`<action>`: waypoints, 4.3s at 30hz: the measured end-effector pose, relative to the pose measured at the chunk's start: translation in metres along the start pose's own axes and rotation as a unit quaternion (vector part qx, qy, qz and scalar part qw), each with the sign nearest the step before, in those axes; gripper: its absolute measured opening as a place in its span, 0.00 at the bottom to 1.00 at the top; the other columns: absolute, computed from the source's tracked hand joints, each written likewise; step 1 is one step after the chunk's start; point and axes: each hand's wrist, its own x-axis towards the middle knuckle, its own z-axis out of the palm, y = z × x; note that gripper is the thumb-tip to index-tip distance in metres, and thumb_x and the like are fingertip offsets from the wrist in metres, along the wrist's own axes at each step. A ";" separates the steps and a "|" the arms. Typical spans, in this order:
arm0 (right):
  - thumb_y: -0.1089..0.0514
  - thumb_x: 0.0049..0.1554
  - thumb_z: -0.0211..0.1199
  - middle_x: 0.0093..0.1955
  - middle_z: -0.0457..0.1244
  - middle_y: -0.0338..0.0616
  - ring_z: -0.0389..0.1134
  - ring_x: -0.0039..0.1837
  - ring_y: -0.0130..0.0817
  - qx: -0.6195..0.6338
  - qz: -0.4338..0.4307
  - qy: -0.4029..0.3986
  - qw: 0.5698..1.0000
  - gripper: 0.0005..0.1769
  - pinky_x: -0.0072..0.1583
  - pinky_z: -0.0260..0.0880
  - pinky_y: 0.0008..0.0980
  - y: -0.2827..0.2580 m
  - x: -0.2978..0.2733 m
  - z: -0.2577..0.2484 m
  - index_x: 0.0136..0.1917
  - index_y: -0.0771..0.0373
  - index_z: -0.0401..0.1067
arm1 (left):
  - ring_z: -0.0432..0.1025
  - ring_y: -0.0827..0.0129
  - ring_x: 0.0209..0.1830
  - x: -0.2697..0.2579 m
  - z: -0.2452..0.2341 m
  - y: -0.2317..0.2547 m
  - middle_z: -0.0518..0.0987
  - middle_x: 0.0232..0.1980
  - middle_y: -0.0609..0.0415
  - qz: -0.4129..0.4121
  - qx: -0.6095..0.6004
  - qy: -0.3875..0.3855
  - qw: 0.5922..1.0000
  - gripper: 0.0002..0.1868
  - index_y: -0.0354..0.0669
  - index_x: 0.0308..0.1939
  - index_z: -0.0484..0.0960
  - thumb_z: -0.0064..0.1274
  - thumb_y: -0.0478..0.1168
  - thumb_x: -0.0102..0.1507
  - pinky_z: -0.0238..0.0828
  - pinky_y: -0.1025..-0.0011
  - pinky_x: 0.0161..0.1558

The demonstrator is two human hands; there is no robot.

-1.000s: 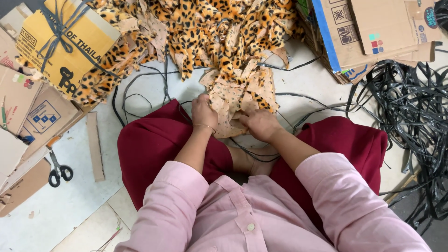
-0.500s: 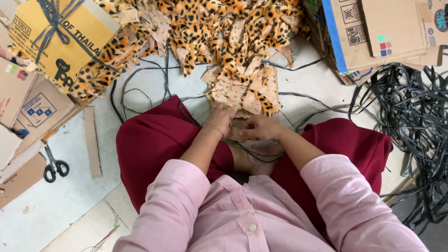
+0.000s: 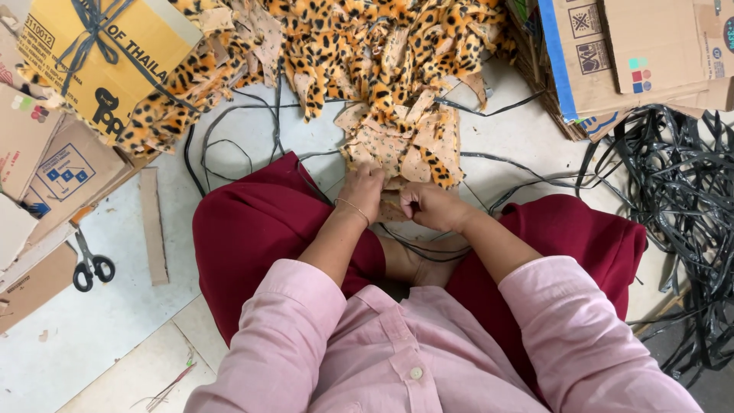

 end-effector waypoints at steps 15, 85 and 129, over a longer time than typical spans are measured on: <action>0.59 0.57 0.63 0.45 0.64 0.42 0.72 0.49 0.44 -0.271 0.102 0.027 0.957 0.03 0.51 0.75 0.40 0.018 0.011 0.014 0.45 0.53 0.70 | 0.78 0.47 0.51 0.034 0.027 -0.025 0.75 0.51 0.47 -0.156 -0.058 -0.009 0.986 0.19 0.46 0.43 0.76 0.52 0.56 0.58 0.78 0.52 0.52; 0.72 0.55 0.64 0.41 0.68 0.42 0.67 0.44 0.22 0.426 -0.047 0.283 0.858 0.09 0.42 0.68 0.15 -0.028 -0.007 -0.057 0.50 0.72 0.76 | 0.74 0.72 0.46 0.009 -0.009 -0.003 0.81 0.41 0.56 0.072 -0.530 0.108 0.838 0.31 0.54 0.53 0.86 0.51 0.24 0.48 0.75 0.75 0.52; 0.49 0.50 0.72 0.43 0.72 0.48 0.73 0.54 0.52 -0.088 0.202 0.087 0.971 0.15 0.56 0.71 0.48 0.043 -0.009 -0.057 0.47 0.59 0.79 | 0.79 0.68 0.39 0.027 0.020 -0.017 0.82 0.39 0.62 -0.046 -0.296 0.107 0.948 0.12 0.64 0.42 0.87 0.66 0.43 0.56 0.79 0.75 0.38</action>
